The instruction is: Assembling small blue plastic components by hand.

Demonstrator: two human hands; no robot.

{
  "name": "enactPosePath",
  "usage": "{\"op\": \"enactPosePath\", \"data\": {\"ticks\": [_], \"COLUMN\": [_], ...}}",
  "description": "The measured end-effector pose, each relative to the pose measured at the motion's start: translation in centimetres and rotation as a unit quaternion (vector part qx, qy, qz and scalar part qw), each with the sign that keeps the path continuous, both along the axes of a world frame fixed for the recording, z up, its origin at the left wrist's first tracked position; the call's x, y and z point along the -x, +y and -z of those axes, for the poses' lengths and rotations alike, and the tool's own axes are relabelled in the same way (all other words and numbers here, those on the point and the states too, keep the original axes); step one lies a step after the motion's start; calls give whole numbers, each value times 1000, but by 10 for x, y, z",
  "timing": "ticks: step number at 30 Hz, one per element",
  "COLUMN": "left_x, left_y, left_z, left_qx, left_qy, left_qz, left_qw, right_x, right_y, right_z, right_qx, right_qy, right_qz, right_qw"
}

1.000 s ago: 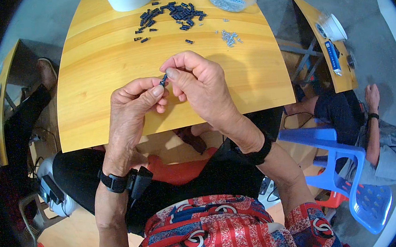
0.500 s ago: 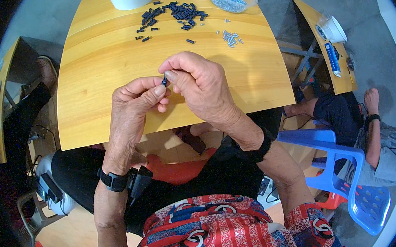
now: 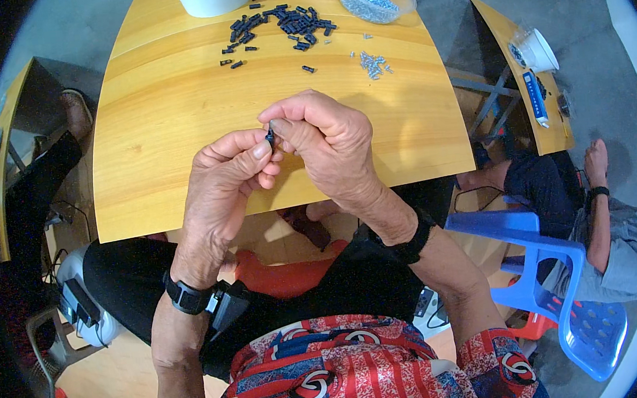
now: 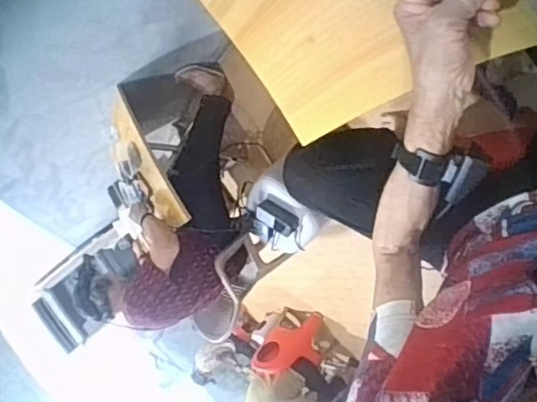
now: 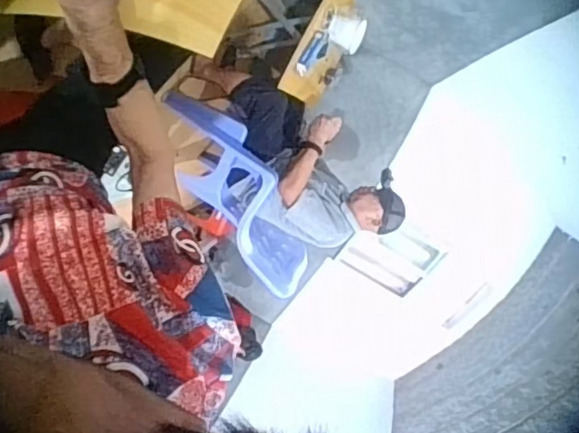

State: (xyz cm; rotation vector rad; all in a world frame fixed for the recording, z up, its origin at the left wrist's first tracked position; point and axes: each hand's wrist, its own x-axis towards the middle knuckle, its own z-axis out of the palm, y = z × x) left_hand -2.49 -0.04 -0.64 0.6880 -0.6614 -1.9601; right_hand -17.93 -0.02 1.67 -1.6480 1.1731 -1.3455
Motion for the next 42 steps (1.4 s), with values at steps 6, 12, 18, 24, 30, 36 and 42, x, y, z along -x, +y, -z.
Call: {"op": "enactPosePath", "data": {"ticks": [6, 12, 18, 24, 30, 36, 42], "left_x": [4, 6, 7, 8, 8, 8, 7], "left_y": [2, 3, 3, 2, 1, 1, 1], "left_z": [3, 2, 3, 0, 1, 2, 5], "left_qx": [-3, 7, 15, 18, 14, 17, 22], "left_qy": [-14, -19, -21, -36, -50, -50, -35], "left_qz": [-24, -27, -40, -35, -32, -32, -41], "left_qw": [1000, 999, 999, 999, 998, 998, 998], "right_x": [-5, -6, -8, -11, -9, -9, -7], "right_y": [3, 4, 4, 4, 4, 3, -1], "right_z": [5, 11, 15, 17, 18, 19, 18], "right_qx": [-4, 46, 29, 9, -6, -13, 63], "right_qy": [-10, 5, -7, -77, -100, -109, 14], "right_qz": [32, 50, 56, 62, 49, 51, 43], "right_qw": [999, 998, 998, 995, 994, 993, 997]}}
